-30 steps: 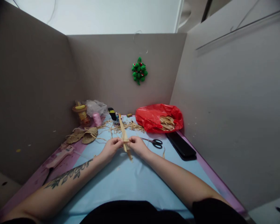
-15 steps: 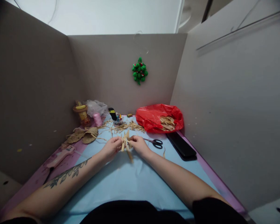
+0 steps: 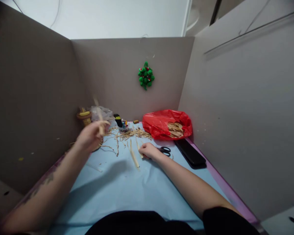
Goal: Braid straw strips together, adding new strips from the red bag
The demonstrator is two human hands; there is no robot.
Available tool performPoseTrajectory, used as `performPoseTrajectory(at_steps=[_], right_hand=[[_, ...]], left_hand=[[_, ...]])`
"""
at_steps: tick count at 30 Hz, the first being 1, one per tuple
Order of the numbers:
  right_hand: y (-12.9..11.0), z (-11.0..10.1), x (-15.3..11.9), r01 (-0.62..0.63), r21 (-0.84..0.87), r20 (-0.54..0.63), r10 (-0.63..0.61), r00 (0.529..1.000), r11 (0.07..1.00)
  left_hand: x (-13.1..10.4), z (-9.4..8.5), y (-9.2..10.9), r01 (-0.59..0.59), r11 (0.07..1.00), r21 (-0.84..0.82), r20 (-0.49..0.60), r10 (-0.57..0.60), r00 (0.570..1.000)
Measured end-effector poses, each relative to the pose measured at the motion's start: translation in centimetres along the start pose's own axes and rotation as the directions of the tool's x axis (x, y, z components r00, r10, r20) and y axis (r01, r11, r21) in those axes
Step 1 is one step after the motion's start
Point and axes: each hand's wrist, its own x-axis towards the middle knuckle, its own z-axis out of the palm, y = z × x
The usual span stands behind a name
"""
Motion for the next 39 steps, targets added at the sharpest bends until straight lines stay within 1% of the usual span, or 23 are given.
performPoseTrajectory(at_steps=[1, 2, 3, 4, 6, 7, 9, 11, 12, 14, 17, 19, 21, 24, 26, 29, 32, 34, 37, 39], right_hand=[[-0.3, 0.0, -0.3, 0.034, -0.025, -0.018, -0.035, 0.999, 0.999], [-0.7, -0.1, -0.6, 0.100, -0.048, -0.066, -0.103, 0.993, 0.994], [-1.1, -0.1, -0.9, 0.191, -0.074, -0.133, -0.199, 0.971, 0.979], [-1.6, -0.1, -1.3, 0.306, -0.107, -0.201, -0.322, 0.925, 0.946], [-2.5, 0.0, -2.1, 0.509, -0.180, -0.221, -0.539, 0.813, 0.842], [-2.9, 0.1, -2.5, 0.580, -0.202, -0.230, -0.614, 0.755, 0.789], [-3.2, 0.3, -3.1, 0.673, -0.237, -0.241, -0.714, 0.658, 0.700], [-3.0, 0.7, -3.3, 0.716, -0.292, -0.236, -0.773, 0.588, 0.634], [-2.8, 0.9, -3.3, 0.723, -0.331, -0.223, -0.795, 0.564, 0.606], [-2.2, 1.1, -3.3, 0.720, -0.419, -0.181, -0.828, 0.530, 0.553], [-1.5, 1.0, -3.1, 0.697, -0.538, -0.111, -0.860, 0.499, 0.474], [-1.4, 0.6, -3.1, 0.660, -0.616, -0.087, -0.869, 0.486, 0.431], [-1.4, 0.0, -3.0, 0.597, -0.693, -0.082, -0.867, 0.491, 0.403], [-1.5, -0.9, -2.9, 0.508, -0.768, -0.083, -0.847, 0.525, 0.391], [-1.6, -1.1, -2.8, 0.483, -0.782, -0.082, -0.834, 0.545, 0.393], [-1.9, -1.0, -2.9, 0.511, -0.771, -0.036, -0.826, 0.562, 0.381], [-2.5, -0.4, -3.1, 0.602, -0.716, 0.084, -0.812, 0.578, 0.354], [-3.0, -0.1, -3.4, 0.648, -0.675, 0.156, -0.791, 0.591, 0.352], [-3.5, 0.1, -3.7, 0.664, -0.640, 0.204, -0.748, 0.631, 0.386], [-3.6, 0.1, -3.8, 0.663, -0.609, 0.198, -0.727, 0.658, 0.435]], left_hand=[[-0.3, 0.4, -2.3, 0.113, 0.993, 0.032, 0.058, -0.115, 0.992], [-0.8, 0.7, -4.5, 0.206, 0.977, 0.055, 0.095, -0.210, 0.973], [-1.3, 1.0, -6.5, 0.281, 0.957, 0.075, 0.122, -0.288, 0.950], [-1.8, 1.3, -8.1, 0.338, 0.937, 0.084, 0.141, -0.347, 0.927], [-2.6, 1.4, -10.1, 0.389, 0.917, 0.089, 0.172, -0.399, 0.901], [-2.9, 1.4, -10.6, 0.396, 0.914, 0.085, 0.190, -0.405, 0.894], [-3.1, 1.2, -10.8, 0.398, 0.915, 0.064, 0.207, -0.402, 0.892], [-3.1, 1.0, -10.7, 0.408, 0.911, 0.057, 0.239, -0.409, 0.881], [-3.1, 0.9, -10.7, 0.421, 0.905, 0.063, 0.263, -0.422, 0.868], [-3.1, 0.8, -10.9, 0.455, 0.886, 0.087, 0.310, -0.458, 0.833], [-3.4, 0.7, -11.3, 0.508, 0.854, 0.113, 0.350, -0.513, 0.784], [-3.5, 0.6, -11.5, 0.529, 0.842, 0.107, 0.363, -0.529, 0.767], [-3.4, 0.4, -11.5, 0.547, 0.832, 0.093, 0.366, -0.540, 0.758], [-3.0, 0.1, -11.5, 0.572, 0.815, 0.089, 0.335, -0.565, 0.754], [-2.8, -0.1, -11.6, 0.569, 0.817, 0.092, 0.302, -0.567, 0.766], [-2.7, -0.1, -11.7, 0.543, 0.832, 0.108, 0.272, -0.551, 0.789], [-2.8, 0.0, -11.6, 0.514, 0.840, 0.174, 0.272, -0.542, 0.795], [-2.9, 0.1, -11.4, 0.489, 0.838, 0.242, 0.277, -0.543, 0.793], [-2.8, 0.1, -11.2, 0.429, 0.837, 0.339, 0.298, -0.528, 0.795], [-2.7, 0.0, -11.2, 0.381, 0.840, 0.387, 0.321, -0.510, 0.798]])
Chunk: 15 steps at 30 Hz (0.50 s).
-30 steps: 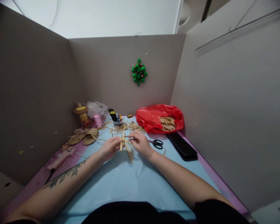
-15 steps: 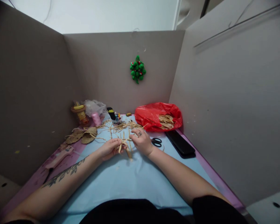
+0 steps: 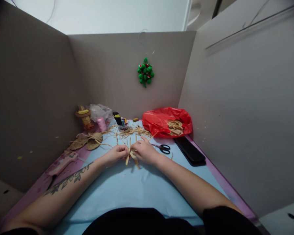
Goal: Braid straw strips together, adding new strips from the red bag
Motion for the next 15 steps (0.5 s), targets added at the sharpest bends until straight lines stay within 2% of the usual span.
performPoseTrajectory(at_steps=[4, 8, 12, 15], right_hand=[[0.4, 0.2, 0.1, -0.102, 0.156, -0.032, 0.108, 0.994, 0.982], [0.8, 0.4, 0.1, -0.171, 0.236, -0.051, 0.188, 0.981, 0.957], [0.8, 0.7, 0.0, -0.240, 0.317, 0.008, 0.250, 0.968, 0.918], [0.8, 1.2, 0.1, -0.354, 0.429, 0.078, 0.357, 0.931, 0.831]], left_hand=[[0.1, -0.4, 0.0, -0.025, 0.999, 0.033, 0.027, 0.024, 0.999], [0.2, -0.8, -0.1, -0.019, 1.000, 0.016, -0.027, 0.019, 0.999], [0.3, -0.9, 0.0, -0.026, 1.000, 0.004, -0.051, 0.027, 0.998], [0.3, -1.0, 0.0, -0.023, 1.000, -0.014, -0.051, 0.022, 0.998]])
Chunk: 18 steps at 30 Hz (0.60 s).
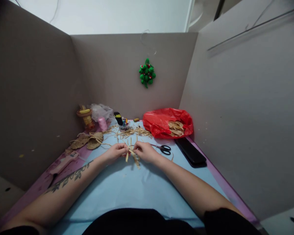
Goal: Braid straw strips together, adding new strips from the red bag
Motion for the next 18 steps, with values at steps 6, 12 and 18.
performPoseTrajectory(at_steps=[6, 12, 18], right_hand=[[0.16, 0.54, 0.15, -0.238, 0.449, 0.140, 0.195, 0.971, 0.861], [-0.10, 0.13, 0.07, -0.241, 0.604, 0.073, 0.249, 0.966, 0.759], [-0.18, 0.17, 0.25, -0.231, 0.694, 0.038, 0.285, 0.958, 0.682]], left_hand=[[0.10, -0.24, -0.24, 0.000, 0.990, -0.139, 0.006, 0.001, 1.000], [0.06, -0.17, -0.28, -0.045, 0.982, -0.185, -0.026, 0.041, 0.999], [0.03, 0.43, -0.50, -0.080, 0.983, -0.167, -0.056, 0.071, 0.996]])
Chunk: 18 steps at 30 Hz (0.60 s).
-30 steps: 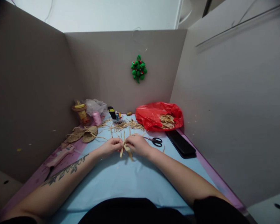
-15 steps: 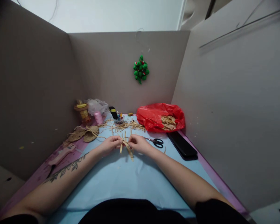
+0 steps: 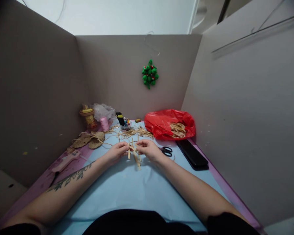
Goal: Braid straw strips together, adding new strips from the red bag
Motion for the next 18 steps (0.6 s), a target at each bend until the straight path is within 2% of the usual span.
performPoseTrajectory(at_steps=[5, 7, 9, 13, 18], right_hand=[[-1.2, -0.2, -0.3, 0.130, -0.172, -0.144, -0.155, 0.977, 0.977], [-2.0, 0.1, -0.8, 0.175, -0.235, -0.188, -0.222, 0.957, 0.956], [-2.7, 0.7, -1.4, 0.191, -0.227, -0.186, -0.235, 0.954, 0.955], [-3.0, 2.6, -2.4, 0.100, -0.150, -0.124, -0.119, 0.985, 0.984], [-2.7, 3.7, -2.7, -0.016, -0.095, -0.107, 0.006, 0.994, 0.995]], left_hand=[[0.1, 0.4, -0.2, -0.072, 0.976, 0.208, -0.158, 0.106, 0.982], [0.0, 0.6, -0.2, -0.099, 0.957, 0.271, -0.193, 0.155, 0.969], [0.0, 0.8, -0.2, -0.124, 0.947, 0.295, -0.199, 0.188, 0.962], [-0.1, 1.0, -0.4, -0.124, 0.933, 0.337, -0.203, 0.201, 0.958], [-0.3, 1.0, -0.4, -0.146, 0.913, 0.380, -0.181, 0.228, 0.957]])
